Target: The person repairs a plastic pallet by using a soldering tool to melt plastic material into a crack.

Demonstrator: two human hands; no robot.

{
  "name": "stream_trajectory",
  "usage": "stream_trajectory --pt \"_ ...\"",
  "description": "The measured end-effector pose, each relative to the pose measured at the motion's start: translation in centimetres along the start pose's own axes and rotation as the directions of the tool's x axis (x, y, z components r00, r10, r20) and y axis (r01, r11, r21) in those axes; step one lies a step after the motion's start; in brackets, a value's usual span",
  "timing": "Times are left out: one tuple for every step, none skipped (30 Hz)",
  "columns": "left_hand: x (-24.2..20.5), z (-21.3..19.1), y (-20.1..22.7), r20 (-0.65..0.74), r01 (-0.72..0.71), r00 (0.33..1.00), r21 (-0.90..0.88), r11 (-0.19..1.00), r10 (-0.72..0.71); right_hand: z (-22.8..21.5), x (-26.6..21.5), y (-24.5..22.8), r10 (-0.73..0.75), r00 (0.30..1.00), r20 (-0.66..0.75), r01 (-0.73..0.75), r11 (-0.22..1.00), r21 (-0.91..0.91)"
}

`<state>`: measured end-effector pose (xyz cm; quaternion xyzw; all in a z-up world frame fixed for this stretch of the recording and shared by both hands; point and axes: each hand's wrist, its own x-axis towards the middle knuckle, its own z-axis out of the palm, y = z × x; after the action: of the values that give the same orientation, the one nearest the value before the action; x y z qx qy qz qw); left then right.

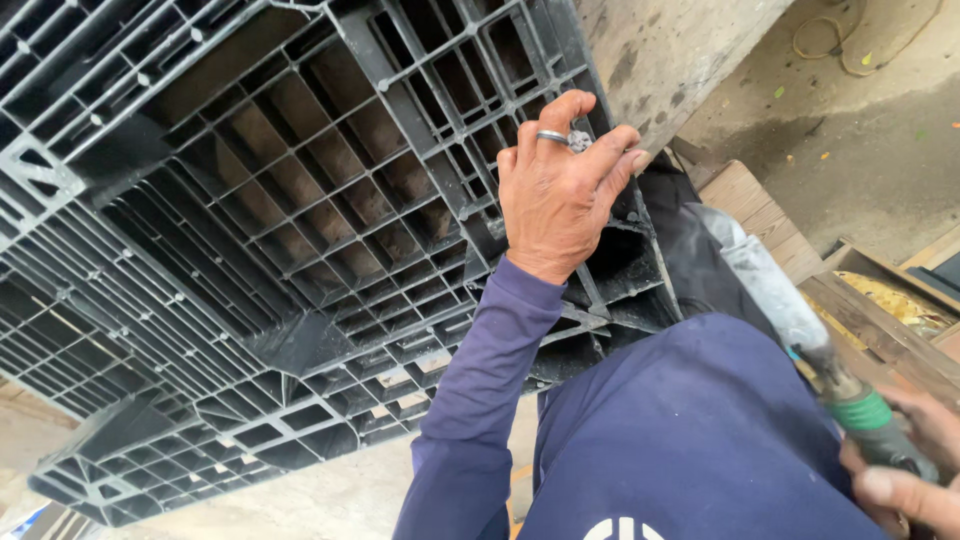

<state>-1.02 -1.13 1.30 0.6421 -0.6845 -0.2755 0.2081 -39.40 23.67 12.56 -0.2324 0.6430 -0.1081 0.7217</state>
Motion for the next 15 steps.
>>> stream_trajectory --pt "-0.1 0.0 0.0 0.012 -0.007 1.0 -0.008 1.0 0.007 -0.2 0.0 1.1 0.006 0.997 -0.074 -0.008 1.0 -0.024" --pt "-0.1 0.0 0.0 0.011 -0.009 1.0 -0.006 1.0 0.009 -0.5 0.5 1.9 -0.004 0.979 -0.203 -0.008 0.998 -0.055" --pt "-0.1 -0.1 0.1 -0.003 -0.017 1.0 0.005 1.0 0.017 -1.1 0.9 2.1 -0.006 0.979 -0.203 -0.005 0.999 -0.054" --pt "0.0 0.0 0.2 -0.024 -0.022 0.999 0.018 1.0 0.022 -1.8 1.7 1.8 0.039 0.981 -0.189 -0.082 0.971 -0.227" --pt "0.1 0.1 0.2 -0.031 -0.021 0.999 0.022 1.0 0.021 -2.3 2.5 1.3 0.085 0.979 -0.184 -0.153 0.907 -0.393" --pt "0.2 0.0 0.2 -0.029 -0.023 0.999 0.02 1.0 0.024 -2.6 3.1 0.4 0.081 0.982 -0.169 -0.144 0.904 -0.402" --pt "0.2 0.0 0.3 -0.027 -0.026 0.999 0.019 0.999 0.026 -2.7 3.5 -0.6 0.139 0.98 -0.14 -0.191 0.845 -0.499" --pt "0.0 0.0 0.2 -0.023 -0.021 0.999 0.028 0.999 0.022 -2.2 3.7 -1.2 0.206 0.971 -0.124 -0.239 0.779 -0.58" --pt "-0.1 0.0 0.2 -0.017 -0.016 1.0 0.024 1.0 0.016 -1.8 4.2 -1.8 0.209 0.971 -0.114 -0.236 0.781 -0.578" --pt "0.1 0.1 0.3 -0.015 -0.013 1.0 0.016 1.0 0.013 -1.6 4.7 -2.5 0.153 0.983 -0.103 -0.184 0.765 -0.617" --pt "0.2 0.1 0.3 -0.014 -0.012 1.0 0.02 1.0 0.012 -1.5 5.2 -3.2 0.097 0.991 -0.089 -0.132 0.745 -0.654" --pt "0.2 0.2 0.3 -0.024 -0.023 0.999 0.026 0.999 0.023 -1.6 5.8 -3.8 0.099 0.992 -0.083 -0.129 0.745 -0.654" --pt "0.1 0.2 0.4 -0.033 -0.034 0.999 0.033 0.999 0.035 -1.7 6.4 -4.5 0.129 0.987 -0.095 -0.158 0.679 -0.717" --pt "0.1 0.2 0.4 -0.039 -0.031 0.999 0.04 0.999 0.032 -1.9 6.9 -5.3 0.137 0.986 -0.098 -0.164 0.642 -0.749" --pt "0.2 0.2 0.5 -0.022 -0.022 0.999 0.032 0.999 0.023 -2.0 7.4 -6.0 0.146 0.984 -0.101 -0.169 0.604 -0.779"
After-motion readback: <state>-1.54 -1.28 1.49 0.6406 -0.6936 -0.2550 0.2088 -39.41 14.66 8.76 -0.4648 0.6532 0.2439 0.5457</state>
